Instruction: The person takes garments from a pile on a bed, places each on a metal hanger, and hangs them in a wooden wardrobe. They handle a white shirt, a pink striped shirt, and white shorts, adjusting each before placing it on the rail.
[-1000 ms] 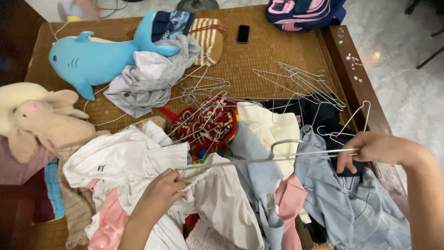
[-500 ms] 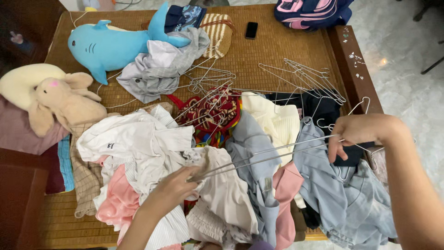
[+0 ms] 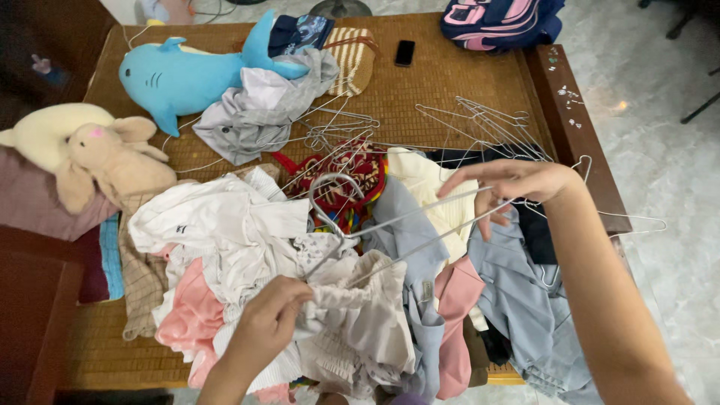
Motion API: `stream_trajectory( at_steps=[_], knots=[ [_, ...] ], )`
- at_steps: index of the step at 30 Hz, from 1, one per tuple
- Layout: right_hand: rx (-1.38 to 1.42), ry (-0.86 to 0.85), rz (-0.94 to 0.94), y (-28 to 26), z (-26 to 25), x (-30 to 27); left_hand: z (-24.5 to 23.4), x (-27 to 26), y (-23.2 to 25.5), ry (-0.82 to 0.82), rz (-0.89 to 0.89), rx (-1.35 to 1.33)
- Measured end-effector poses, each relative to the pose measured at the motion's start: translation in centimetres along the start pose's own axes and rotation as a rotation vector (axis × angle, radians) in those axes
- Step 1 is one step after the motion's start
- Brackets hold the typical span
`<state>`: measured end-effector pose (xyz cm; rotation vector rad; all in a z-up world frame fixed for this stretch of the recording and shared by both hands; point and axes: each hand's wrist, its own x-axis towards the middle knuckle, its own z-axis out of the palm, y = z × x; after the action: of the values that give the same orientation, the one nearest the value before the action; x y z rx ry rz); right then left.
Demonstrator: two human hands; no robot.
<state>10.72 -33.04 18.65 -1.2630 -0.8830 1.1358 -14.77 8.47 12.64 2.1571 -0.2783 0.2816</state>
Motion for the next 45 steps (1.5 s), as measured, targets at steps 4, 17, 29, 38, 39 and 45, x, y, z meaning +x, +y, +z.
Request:
stream_trajectory(
  at_steps=[4,17,29,38,39,45],
  knots=[
    [0.383,0.088,-0.459,1.0,5.8,6.0,-3.3,-0.5,3.2,0.216,-0.294,-0.093],
    [-0.78,-0.285,-0.564,-3.2,23.4,21.4,-15.3,-7.5,18.1,0.371,-0.04,0.021],
    [-0.97,0.135,-1.011,-10.8,27.2,26.2,-26.6,-23.3,25.2,0.689,-0.071,0.303],
    [-0.654,0.106,-1.004,-10.6,27.3,33.0,-28.4,-37.1,25.9,0.731,-0.15,0.351],
    [-0.609,0.09,-0.995,-10.8,29.0,33.9,-28.5,-38.0,26.1,0.703,-0.201,0.387],
    [-0.839,-0.289,-0.919,-13.0,44.6,37.7,-29.5,-39.9,27.3,0.663,-0.305,0.584]
  ],
)
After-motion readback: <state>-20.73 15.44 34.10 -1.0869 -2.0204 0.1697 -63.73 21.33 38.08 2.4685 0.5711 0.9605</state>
